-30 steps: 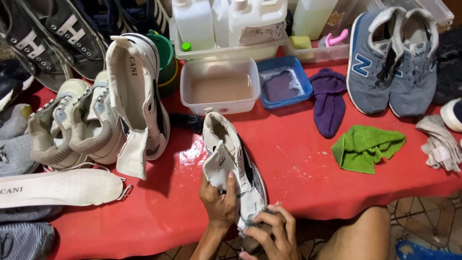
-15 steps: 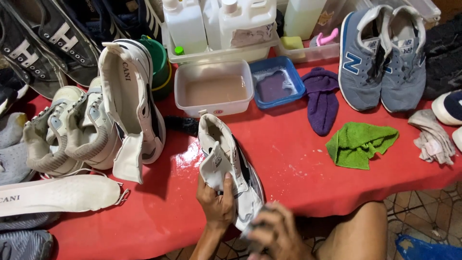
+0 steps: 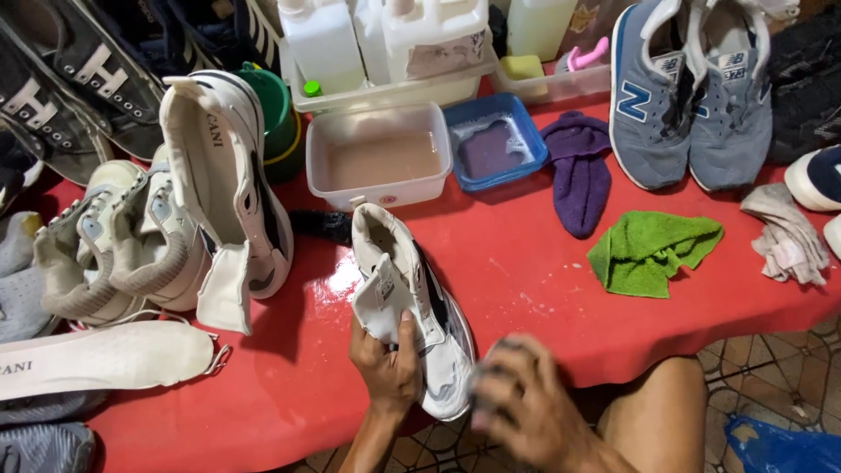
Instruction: The person scrubs the interior and exterior of a white sneaker using a dark brush and a green cloth. The person dips the brush into a container of soapy water and wipes the shoe with the cloth.
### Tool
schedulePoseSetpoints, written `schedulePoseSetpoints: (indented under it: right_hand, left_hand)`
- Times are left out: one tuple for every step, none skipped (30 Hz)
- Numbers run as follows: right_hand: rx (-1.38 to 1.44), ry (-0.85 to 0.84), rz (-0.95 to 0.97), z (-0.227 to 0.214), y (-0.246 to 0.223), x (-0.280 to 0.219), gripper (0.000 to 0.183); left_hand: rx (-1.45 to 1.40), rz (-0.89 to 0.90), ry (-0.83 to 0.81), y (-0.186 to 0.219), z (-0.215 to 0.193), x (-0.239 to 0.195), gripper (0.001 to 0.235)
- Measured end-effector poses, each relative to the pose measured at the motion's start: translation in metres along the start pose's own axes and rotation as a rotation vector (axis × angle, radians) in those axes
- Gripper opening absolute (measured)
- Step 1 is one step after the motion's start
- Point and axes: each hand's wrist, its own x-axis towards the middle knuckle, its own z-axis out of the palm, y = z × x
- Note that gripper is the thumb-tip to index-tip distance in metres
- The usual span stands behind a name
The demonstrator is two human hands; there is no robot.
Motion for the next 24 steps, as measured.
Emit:
schedulePoseSetpoints:
  right_hand:
    - [-0.003,0.044,0.140,0.001,0.006,0.003,0.044]
    - [0.000,0.043,0.146,-0.003,-0.006,0.001,0.044]
    - [0.020,0.029,0.013,-0.007,-0.013,0.003,0.039]
    - [0.040,0.014,-0.120,-0.010,-0.021,0.006,0.036]
    - [0.045,0.012,-0.120,-0.008,-0.015,0.005,0.036]
    - [0.069,0.014,-0.084,-0.006,-0.009,0.004,0.036]
    - [0.088,0.020,-0.049,-0.005,-0.001,0.003,0.037]
    - [0.087,0.023,-0.050,-0.009,-0.003,0.011,0.037]
    - [0.104,0.083,-0.073,-0.012,-0.009,0.018,0.034]
    - [0.120,0.144,-0.096,-0.015,-0.014,0.025,0.032]
    - [0.122,0.143,-0.103,-0.014,-0.016,0.020,0.032]
    - [0.114,0.071,-0.162,-0.013,-0.019,0.015,0.036]
    - [0.105,0.006,-0.210,-0.009,-0.024,0.009,0.042]
    - [0.105,0.011,-0.206,-0.009,-0.022,0.015,0.042]
    - [0.139,0.065,-0.009,-0.009,-0.020,0.020,0.039]
    - [0.172,0.115,0.189,-0.010,-0.018,0.024,0.037]
    - [0.170,0.118,0.188,-0.003,-0.024,0.018,0.037]
    - [0.171,0.117,0.070,0.005,-0.030,0.012,0.039]
    - [0.173,0.111,-0.050,0.011,-0.036,0.005,0.043]
    - [0.172,0.109,-0.053,0.004,-0.033,0.013,0.043]
    - [0.171,0.128,-0.100,-0.002,-0.031,0.020,0.037]
    - [0.171,0.146,-0.148,-0.007,-0.030,0.027,0.033]
    - [0.170,0.145,-0.148,-0.006,-0.032,0.025,0.033]
    - [0.197,0.169,-0.013,-0.004,-0.034,0.024,0.035]
  left_hand:
    - [0.015,-0.003,0.001,0.000,-0.002,-0.002,0.020]
    - [0.017,-0.006,-0.006,0.001,-0.003,-0.005,0.020]
    - [0.012,0.005,0.004,0.000,-0.002,-0.003,0.019]
    - [0.006,0.016,0.013,-0.001,-0.001,-0.001,0.018]
    - [0.011,0.013,0.013,0.000,-0.002,-0.002,0.018]
    - [0.018,-0.001,0.006,0.000,-0.002,-0.003,0.019]
    - [0.020,-0.009,-0.001,0.001,-0.001,-0.003,0.020]
    - [0.020,-0.006,-0.001,0.000,0.000,-0.003,0.020]
    - [0.036,-0.005,0.003,-0.002,0.000,-0.003,0.020]
    - [0.053,-0.004,0.007,-0.003,-0.001,-0.004,0.022]
    - [0.055,-0.004,0.013,-0.005,0.001,-0.004,0.022]
    - [0.061,0.013,0.021,-0.007,0.003,-0.004,0.020]
    - [0.065,0.034,0.017,-0.009,0.003,-0.003,0.020]
    - [0.066,0.037,0.011,-0.009,0.003,-0.002,0.020]
    - [0.064,0.023,0.006,-0.008,0.002,-0.003,0.020]
    - [0.062,0.010,0.001,-0.006,0.000,-0.004,0.021]
    - [0.059,0.012,0.001,-0.009,0.000,-0.006,0.021]
    - [0.076,0.016,0.003,-0.012,0.000,-0.007,0.022]
    - [0.095,0.016,0.006,-0.013,0.000,-0.009,0.024]
    - [0.094,0.015,0.009,-0.013,0.000,-0.009,0.024]
    - [0.079,0.007,0.004,-0.014,0.001,-0.009,0.022]
    - [0.065,-0.002,-0.001,-0.015,0.001,-0.009,0.021]
    - [0.064,-0.003,-0.001,-0.013,0.002,-0.010,0.021]
    - [0.077,-0.020,-0.006,-0.012,0.001,-0.010,0.024]
